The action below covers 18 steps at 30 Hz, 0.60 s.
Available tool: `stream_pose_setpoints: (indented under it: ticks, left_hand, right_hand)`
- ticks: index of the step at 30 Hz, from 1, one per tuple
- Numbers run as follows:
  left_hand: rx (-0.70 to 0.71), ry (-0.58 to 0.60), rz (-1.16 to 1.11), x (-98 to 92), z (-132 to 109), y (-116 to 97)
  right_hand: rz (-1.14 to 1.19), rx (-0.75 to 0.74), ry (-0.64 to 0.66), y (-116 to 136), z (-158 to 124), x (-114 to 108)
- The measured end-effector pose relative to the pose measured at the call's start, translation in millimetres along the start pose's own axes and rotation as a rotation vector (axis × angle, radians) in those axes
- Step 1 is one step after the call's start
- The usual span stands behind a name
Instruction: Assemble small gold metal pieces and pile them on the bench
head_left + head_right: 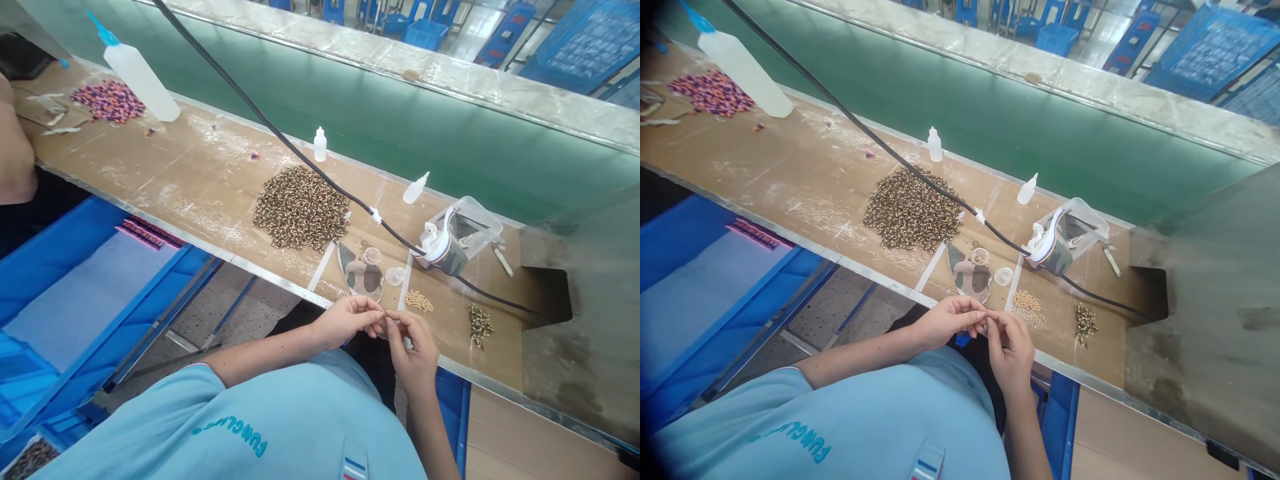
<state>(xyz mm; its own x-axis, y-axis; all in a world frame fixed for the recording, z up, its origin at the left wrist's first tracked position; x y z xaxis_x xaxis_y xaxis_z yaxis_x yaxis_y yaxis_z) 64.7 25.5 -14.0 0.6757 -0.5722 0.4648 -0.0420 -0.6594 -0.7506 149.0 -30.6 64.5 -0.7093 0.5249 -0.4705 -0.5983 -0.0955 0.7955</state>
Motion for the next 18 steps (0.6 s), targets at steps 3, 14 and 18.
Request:
stream_pose_setpoints:
  ticks: [3, 14, 18]
  left_hand:
    - [0.014, -0.002, 0.025, 0.2, -0.5, -2.0]
    - [0.148, 0.005, 0.137, 2.1, -2.6, -9.7]
    - [0.165, -0.002, 0.183, 1.7, -2.4, -7.9]
  right_hand:
    - [-0.006, 0.009, -0.011, -0.4, 0.3, -2.5]
    - [-0.031, -0.019, -0.008, 6.6, -2.4, -2.1]
    - [-0.044, -0.049, -0.023, 9.9, -4.3, -3.3]
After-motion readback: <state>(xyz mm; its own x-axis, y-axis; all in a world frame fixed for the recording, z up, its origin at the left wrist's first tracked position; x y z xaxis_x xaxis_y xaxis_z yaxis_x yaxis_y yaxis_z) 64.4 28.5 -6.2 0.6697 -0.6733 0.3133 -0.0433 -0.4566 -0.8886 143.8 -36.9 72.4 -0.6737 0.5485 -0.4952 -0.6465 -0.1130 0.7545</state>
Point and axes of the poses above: each hand's wrist, its own z-axis towards the middle knuckle, its own x-axis out of the palm, y = z × x, the point moved 10 cm from there along z, towards the middle knuckle, and after that the axes turned 11 degrees about z, right-handed, at the moved point
